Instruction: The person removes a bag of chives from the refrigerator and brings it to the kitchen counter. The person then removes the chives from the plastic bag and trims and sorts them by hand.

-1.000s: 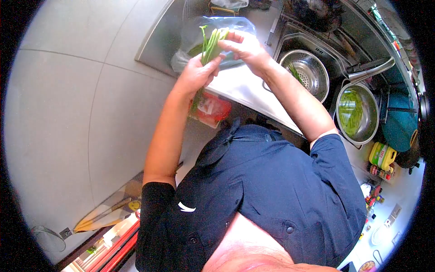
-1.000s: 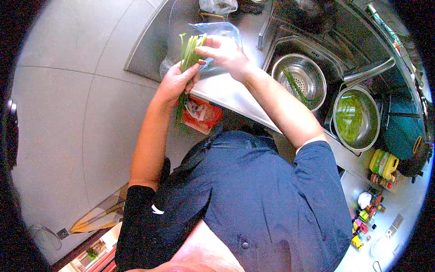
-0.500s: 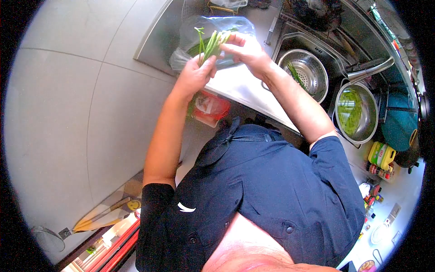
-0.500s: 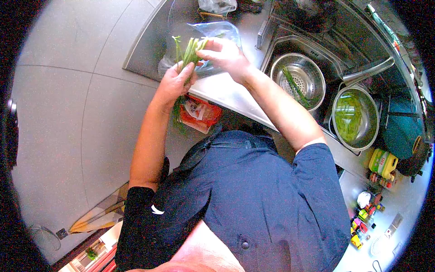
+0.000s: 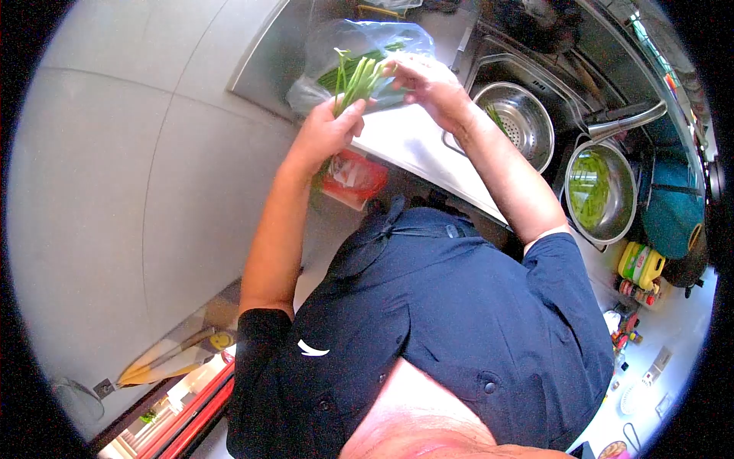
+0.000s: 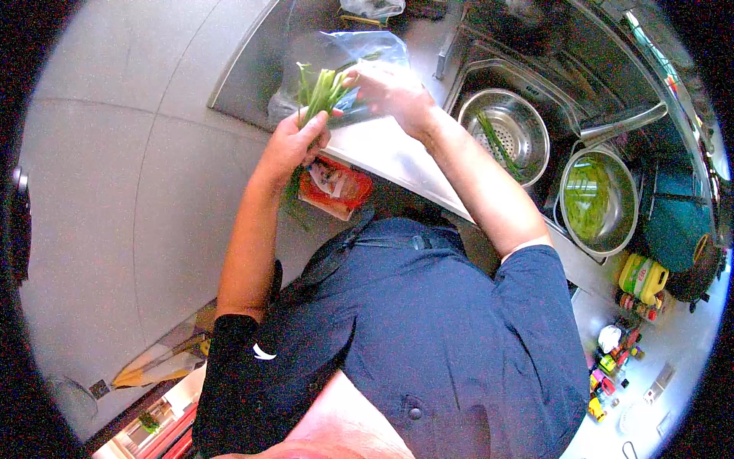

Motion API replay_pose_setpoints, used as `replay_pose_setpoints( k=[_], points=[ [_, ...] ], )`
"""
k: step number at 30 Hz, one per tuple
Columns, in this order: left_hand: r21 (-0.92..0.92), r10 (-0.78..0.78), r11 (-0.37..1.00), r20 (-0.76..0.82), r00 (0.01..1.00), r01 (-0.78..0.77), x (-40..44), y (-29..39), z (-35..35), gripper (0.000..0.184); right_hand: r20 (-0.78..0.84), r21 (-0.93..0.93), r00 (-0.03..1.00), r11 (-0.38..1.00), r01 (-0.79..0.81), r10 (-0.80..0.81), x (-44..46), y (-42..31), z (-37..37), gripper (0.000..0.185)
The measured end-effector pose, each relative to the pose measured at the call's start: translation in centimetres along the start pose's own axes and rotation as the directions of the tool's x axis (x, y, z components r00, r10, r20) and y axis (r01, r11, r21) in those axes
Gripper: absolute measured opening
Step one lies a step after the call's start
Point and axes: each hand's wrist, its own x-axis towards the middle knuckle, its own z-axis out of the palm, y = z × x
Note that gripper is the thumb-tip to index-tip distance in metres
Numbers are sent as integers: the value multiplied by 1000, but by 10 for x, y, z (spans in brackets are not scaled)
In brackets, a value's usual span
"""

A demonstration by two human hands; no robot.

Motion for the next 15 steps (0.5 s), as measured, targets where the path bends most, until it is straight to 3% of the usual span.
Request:
replay_pose_setpoints(
  k=[3,9,15],
  points=[
    [-79,-49,995,46,998,53,0,2,-2,31,12,153,999,987,-54,53,-1,-8,2,28],
    [-124,-53,990,77,996,62,7,4,-4,32,-61,150,995,986,-69,79,7,-4,2,29],
    [-147,15,989,46,999,-8,1,-8,0,31,-34,103,999,994,-20,23,2,7,11,36]
  ],
)
